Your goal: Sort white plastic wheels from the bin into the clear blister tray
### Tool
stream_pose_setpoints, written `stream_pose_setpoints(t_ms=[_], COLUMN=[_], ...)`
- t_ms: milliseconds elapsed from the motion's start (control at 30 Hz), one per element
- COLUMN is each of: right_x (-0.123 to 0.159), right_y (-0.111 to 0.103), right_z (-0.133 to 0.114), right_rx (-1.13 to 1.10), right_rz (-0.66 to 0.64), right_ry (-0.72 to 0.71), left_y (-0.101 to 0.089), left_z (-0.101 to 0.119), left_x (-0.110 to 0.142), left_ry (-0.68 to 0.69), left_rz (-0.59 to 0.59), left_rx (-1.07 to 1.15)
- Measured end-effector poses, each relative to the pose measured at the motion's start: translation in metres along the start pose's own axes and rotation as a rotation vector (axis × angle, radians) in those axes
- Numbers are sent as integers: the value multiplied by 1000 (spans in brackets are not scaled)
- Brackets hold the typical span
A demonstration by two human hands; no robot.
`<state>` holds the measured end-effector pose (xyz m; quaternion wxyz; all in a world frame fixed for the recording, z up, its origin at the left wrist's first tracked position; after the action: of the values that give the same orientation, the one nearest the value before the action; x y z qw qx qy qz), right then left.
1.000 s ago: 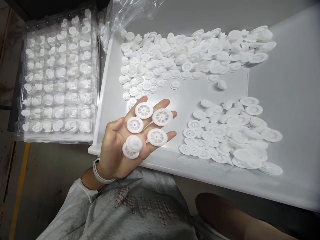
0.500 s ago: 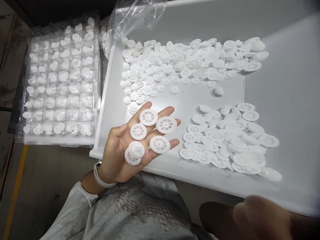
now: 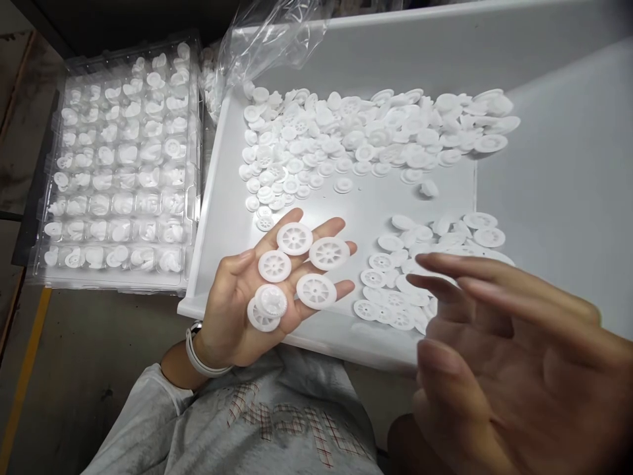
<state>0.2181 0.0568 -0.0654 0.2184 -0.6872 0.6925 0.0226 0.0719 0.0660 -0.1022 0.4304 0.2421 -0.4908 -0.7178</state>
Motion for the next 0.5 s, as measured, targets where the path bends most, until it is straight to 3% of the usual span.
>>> stream_pose_setpoints(t_ms=[67,167,367,500], right_x=[2,5,1,1], right_y=[7,13,21,37], right_z=[-4,-2,-7,-3], right_rx=[-124,-221,-229,-386], right_rz=[45,98,142,75], right_ry=[-19,86,228,304], left_y=[-1,-2,-1,-2], left_z=[0,1,2,1], left_x=[0,1,1,1], left_ry=[10,31,37,43], left_rz=[12,4,-19,46], left_rx=[7,1,-66,-92])
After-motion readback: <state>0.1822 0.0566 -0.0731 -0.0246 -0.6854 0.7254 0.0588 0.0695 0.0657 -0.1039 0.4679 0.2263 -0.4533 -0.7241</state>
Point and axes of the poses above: each hand's wrist, its own x-axis away from the middle knuckle, its own y-axis out of the palm, z = x × y, the point moved 8 cm from there along -x, towards the middle knuckle, and after that the axes turned 12 degrees about -z, right-handed, at the moved point
